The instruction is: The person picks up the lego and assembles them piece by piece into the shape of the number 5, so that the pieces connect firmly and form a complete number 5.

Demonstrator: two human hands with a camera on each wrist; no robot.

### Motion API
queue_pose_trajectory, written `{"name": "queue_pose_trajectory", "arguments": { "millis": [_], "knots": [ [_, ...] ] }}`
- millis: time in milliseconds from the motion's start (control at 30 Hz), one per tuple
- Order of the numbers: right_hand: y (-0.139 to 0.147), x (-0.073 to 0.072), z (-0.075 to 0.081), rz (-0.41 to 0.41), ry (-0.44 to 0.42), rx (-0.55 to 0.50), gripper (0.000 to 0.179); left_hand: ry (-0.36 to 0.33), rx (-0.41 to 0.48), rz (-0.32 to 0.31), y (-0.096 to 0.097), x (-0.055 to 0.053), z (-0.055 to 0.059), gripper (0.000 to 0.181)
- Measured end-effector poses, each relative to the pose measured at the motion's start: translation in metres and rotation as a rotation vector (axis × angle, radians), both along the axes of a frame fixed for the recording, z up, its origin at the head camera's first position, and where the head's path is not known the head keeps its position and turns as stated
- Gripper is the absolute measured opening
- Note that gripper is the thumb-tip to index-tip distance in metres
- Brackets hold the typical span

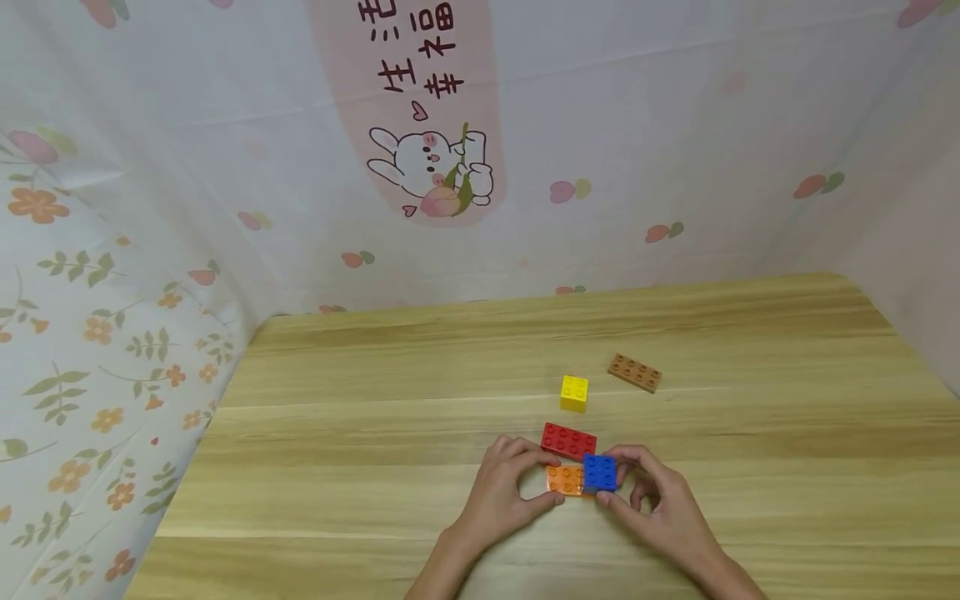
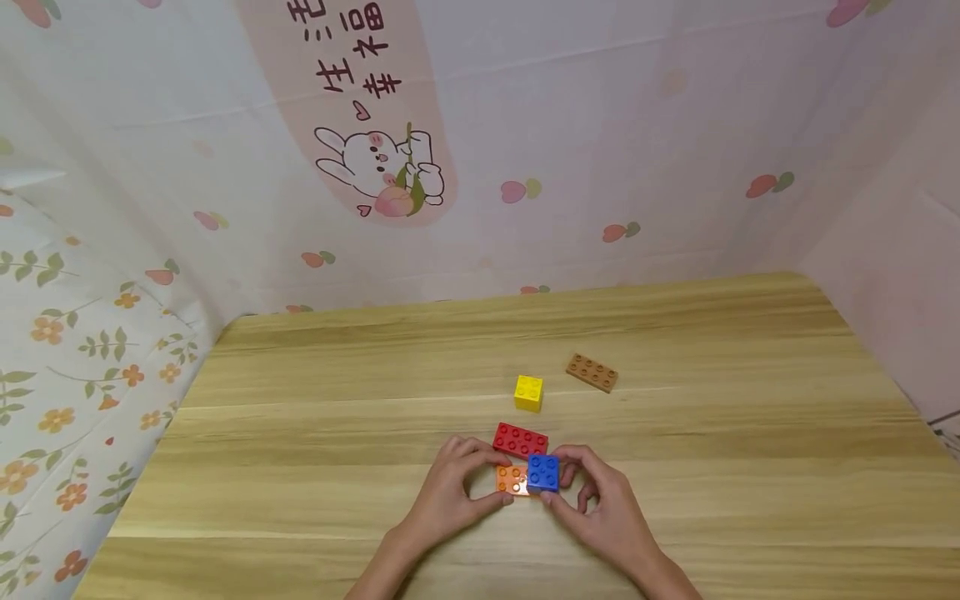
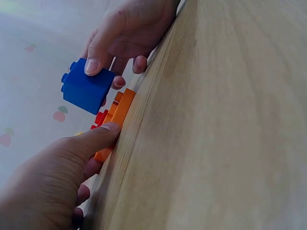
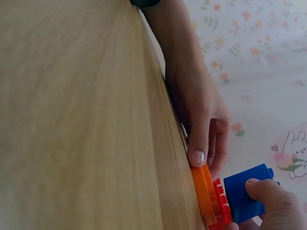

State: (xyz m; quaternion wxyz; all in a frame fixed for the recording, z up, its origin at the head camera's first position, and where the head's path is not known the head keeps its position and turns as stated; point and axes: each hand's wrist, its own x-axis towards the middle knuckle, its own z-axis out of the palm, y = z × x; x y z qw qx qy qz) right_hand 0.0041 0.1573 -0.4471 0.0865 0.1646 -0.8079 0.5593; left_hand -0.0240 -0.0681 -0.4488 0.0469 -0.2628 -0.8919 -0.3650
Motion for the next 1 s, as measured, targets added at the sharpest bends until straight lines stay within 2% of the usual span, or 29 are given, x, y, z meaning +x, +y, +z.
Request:
{"name": "queue_pose_trajectory", "arguments": {
  "millis": [733, 800, 933, 1000],
  "knots": [
    [0.0, -0.002, 0.0, -0.003, 0.062, 0.06, 0.051, 0.019, 0.002, -0.012, 0.001, -0.001, -0.001, 0.034],
    [-0.003, -0.001, 0.004, -0.001, 0.076, 0.059, 0.052, 0.019, 0.003, -0.01, 0.001, -0.001, -0.001, 0.034],
    [-0.009, 0.001, 0.023, 0.002, 0.104, 0.058, 0.049, 0.016, 0.001, -0.008, 0.0, -0.001, 0.0, 0.034],
    [-0.009, 0.001, 0.023, 0.001, 0.106, 0.062, 0.049, 0.018, -0.006, -0.013, 0.0, -0.001, -0.001, 0.036]
  ]
}}
